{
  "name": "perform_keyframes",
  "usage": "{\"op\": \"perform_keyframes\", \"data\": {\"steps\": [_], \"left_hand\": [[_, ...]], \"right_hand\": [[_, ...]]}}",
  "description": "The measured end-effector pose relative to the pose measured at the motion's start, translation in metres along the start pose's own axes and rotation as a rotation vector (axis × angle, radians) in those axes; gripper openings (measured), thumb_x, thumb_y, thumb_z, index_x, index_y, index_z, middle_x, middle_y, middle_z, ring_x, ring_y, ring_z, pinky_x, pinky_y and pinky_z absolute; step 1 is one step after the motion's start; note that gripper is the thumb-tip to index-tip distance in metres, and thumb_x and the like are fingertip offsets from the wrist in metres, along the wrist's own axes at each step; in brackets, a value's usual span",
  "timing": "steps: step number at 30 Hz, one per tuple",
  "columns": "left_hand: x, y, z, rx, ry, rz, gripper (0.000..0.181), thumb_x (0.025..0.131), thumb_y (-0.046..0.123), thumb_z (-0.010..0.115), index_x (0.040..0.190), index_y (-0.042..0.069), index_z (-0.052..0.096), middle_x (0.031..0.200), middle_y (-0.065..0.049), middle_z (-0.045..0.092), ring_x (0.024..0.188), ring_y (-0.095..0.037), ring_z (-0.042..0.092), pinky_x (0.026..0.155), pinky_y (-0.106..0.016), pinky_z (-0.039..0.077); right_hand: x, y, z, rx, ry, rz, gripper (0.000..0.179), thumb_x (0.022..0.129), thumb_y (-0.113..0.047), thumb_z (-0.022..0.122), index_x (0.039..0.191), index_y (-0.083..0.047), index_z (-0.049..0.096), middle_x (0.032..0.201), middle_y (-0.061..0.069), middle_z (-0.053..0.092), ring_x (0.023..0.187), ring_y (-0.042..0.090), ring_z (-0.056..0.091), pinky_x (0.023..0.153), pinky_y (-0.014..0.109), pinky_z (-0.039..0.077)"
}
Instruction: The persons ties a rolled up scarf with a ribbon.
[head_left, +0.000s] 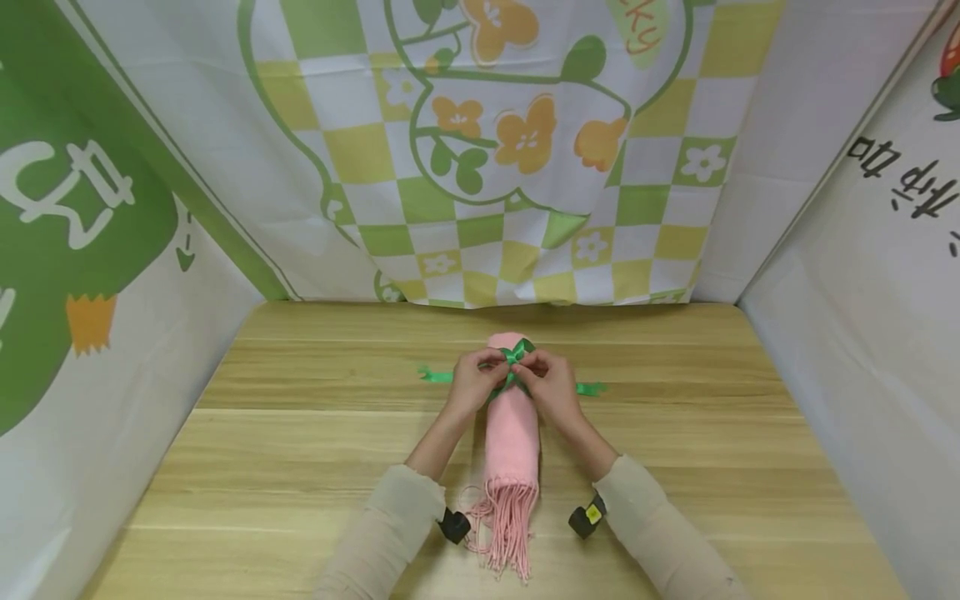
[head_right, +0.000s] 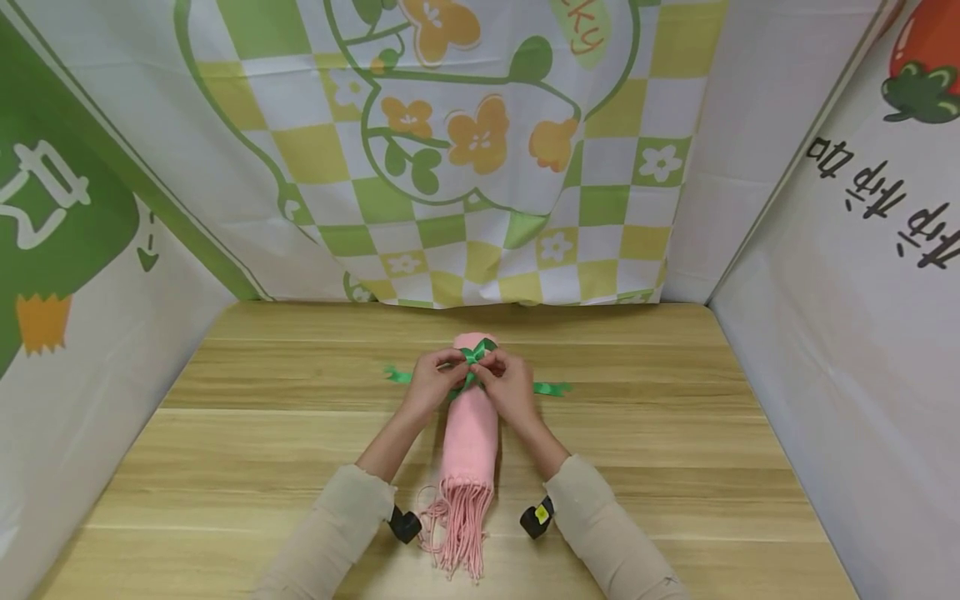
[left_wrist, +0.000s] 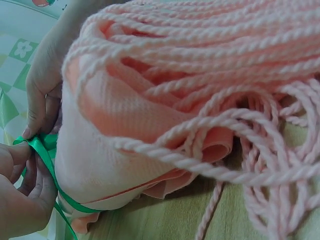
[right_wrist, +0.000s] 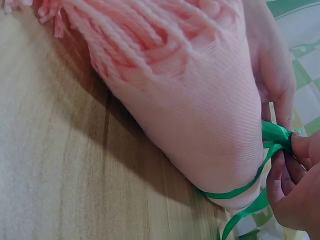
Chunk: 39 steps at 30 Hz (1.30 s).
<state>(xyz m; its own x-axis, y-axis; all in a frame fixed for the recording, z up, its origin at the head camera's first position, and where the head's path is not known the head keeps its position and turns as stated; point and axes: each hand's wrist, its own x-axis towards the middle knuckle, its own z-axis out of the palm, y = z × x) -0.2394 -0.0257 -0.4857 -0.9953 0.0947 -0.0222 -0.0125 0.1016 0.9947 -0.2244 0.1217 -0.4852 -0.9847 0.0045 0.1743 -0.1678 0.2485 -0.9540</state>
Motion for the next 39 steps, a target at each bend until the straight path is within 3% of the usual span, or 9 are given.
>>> {"op": "perform_keyframes", "data": {"steps": [7,14,19,23,27,32,39], "left_hand": [[-0.0013,0.0023,0.0015,0.022,-0.021,-0.013,0.015,0.096,0.002,0.06,0.107,-0.006,0.067,0.099,-0.011,0.065,0.08,-0.008,0.06,0.07,-0.018,0.051],[-0.002,0.0014,0.0027,-0.011,-0.036,-0.028,0.015,0.101,0.006,0.053,0.108,-0.005,0.06,0.097,-0.006,0.061,0.082,-0.009,0.054,0.07,-0.018,0.046],[-0.0008,-0.0025,0.0008,-0.118,-0.041,-0.073,0.017,0.103,0.006,0.051,0.114,-0.004,0.059,0.094,-0.003,0.063,0.081,-0.007,0.057,0.071,-0.018,0.048],[-0.0011,-0.0026,-0.0011,-0.206,-0.077,-0.098,0.028,0.102,0.007,0.052,0.126,-0.005,0.059,0.114,-0.013,0.067,0.089,-0.005,0.061,0.077,-0.017,0.051],[-0.0016,-0.0016,-0.0032,-0.247,-0.138,-0.109,0.034,0.1,0.008,0.056,0.131,-0.005,0.057,0.128,-0.02,0.063,0.098,-0.007,0.063,0.083,-0.018,0.053],[-0.0016,-0.0016,-0.0049,-0.249,-0.184,-0.108,0.035,0.095,0.002,0.06,0.129,-0.006,0.057,0.114,-0.011,0.064,0.099,-0.01,0.062,0.085,-0.017,0.054],[-0.003,0.001,-0.0052,-0.257,-0.18,-0.094,0.018,0.097,0.007,0.062,0.112,-0.002,0.062,0.102,-0.001,0.064,0.095,-0.01,0.061,0.079,-0.017,0.052]], "right_hand": [[-0.0004,0.0007,-0.0016,0.023,-0.001,0.039,0.01,0.092,-0.006,0.069,0.096,0.003,0.068,0.1,0.019,0.073,0.099,0.029,0.071,0.079,0.022,0.058],[0.0003,0.0005,-0.0004,0.08,0.006,0.099,0.015,0.094,-0.009,0.067,0.103,0.003,0.066,0.104,0.015,0.068,0.1,0.019,0.063,0.08,0.018,0.051],[0.0011,0.0007,0.0009,0.265,-0.015,0.203,0.014,0.097,-0.006,0.062,0.108,0.003,0.059,0.096,0.003,0.065,0.086,0.008,0.061,0.075,0.017,0.053],[0.0027,0.0014,0.0024,0.444,-0.008,0.271,0.007,0.097,-0.001,0.059,0.103,-0.002,0.054,0.087,-0.006,0.066,0.079,0.003,0.063,0.072,0.016,0.053],[0.0038,0.0015,0.0019,0.64,-0.012,0.322,0.014,0.096,0.006,0.056,0.1,-0.007,0.053,0.08,-0.008,0.067,0.076,0.002,0.062,0.071,0.015,0.051],[0.0028,0.0002,-0.0029,0.799,-0.043,0.362,0.02,0.096,0.01,0.052,0.105,-0.008,0.051,0.084,-0.006,0.069,0.082,0.004,0.065,0.075,0.015,0.052],[0.0029,-0.0024,-0.0055,0.91,-0.082,0.358,0.028,0.095,0.014,0.045,0.115,-0.006,0.046,0.095,-0.002,0.064,0.089,0.007,0.062,0.077,0.017,0.049]]}}
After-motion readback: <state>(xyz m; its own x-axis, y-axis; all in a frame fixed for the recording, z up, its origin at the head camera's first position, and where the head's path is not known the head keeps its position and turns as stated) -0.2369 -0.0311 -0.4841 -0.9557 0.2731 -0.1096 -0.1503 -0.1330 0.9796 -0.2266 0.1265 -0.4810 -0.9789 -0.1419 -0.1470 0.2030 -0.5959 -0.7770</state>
